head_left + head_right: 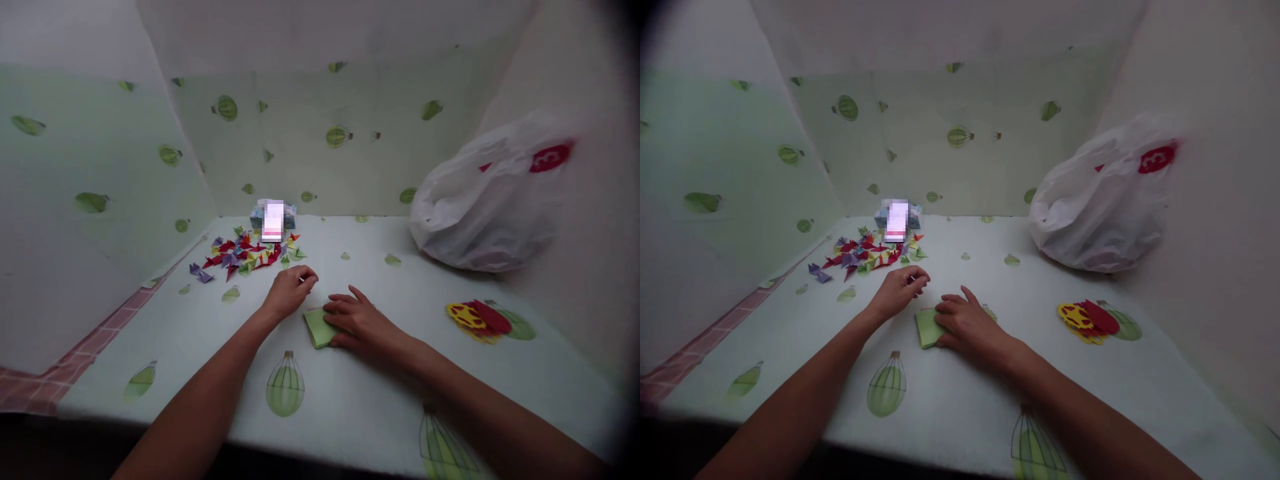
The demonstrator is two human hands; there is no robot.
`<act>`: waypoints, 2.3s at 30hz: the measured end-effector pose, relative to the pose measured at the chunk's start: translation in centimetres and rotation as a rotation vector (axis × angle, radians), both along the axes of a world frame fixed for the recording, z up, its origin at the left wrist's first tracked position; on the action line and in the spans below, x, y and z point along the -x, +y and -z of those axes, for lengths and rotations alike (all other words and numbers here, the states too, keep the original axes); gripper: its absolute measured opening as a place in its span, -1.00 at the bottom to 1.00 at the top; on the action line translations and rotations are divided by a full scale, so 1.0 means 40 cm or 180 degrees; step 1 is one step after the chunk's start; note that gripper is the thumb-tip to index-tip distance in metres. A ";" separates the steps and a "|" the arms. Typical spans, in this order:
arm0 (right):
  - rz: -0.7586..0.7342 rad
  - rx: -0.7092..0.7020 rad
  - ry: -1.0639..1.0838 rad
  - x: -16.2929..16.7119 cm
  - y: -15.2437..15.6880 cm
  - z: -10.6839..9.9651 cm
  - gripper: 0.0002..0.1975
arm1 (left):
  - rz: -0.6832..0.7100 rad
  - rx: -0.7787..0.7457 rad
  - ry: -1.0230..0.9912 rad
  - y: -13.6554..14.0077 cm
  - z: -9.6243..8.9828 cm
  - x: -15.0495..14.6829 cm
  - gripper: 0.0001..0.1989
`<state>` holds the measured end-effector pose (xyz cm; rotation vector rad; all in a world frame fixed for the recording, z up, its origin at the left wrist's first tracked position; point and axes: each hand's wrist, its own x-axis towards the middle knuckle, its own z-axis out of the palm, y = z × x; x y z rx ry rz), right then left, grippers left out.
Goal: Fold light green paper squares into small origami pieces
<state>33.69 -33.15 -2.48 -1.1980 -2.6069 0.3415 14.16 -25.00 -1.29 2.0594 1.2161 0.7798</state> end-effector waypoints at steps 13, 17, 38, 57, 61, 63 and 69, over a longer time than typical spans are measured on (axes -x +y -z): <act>-0.0112 -0.0209 -0.0029 -0.002 -0.006 0.002 -0.89 | 0.0083 -0.0064 -0.0224 0.013 0.019 0.003 -0.83; -0.0094 -0.0144 0.0062 -0.003 0.000 0.009 -0.91 | 0.0129 -0.0018 -0.0247 0.010 0.014 -0.001 -0.84; 0.0149 0.0319 0.0717 -0.008 0.009 0.019 -0.73 | 0.0333 -0.0092 -0.0125 0.010 0.016 0.001 -0.82; 0.0105 0.0347 0.0458 -0.012 -0.002 0.000 -0.77 | 0.0444 -0.0127 -0.0017 0.003 0.010 -0.001 -0.82; 0.0051 0.0302 0.0297 -0.013 -0.003 -0.007 -0.77 | 0.0450 -0.0142 0.0031 0.001 0.009 -0.002 -0.82; -0.0010 0.0260 0.0196 -0.012 -0.004 -0.011 -0.80 | 0.0457 -0.0148 0.0046 0.002 0.011 -0.001 -0.82; -0.0147 0.0075 0.0062 -0.008 -0.009 -0.018 -0.90 | 0.0517 -0.0170 0.0070 0.005 0.016 0.000 -0.81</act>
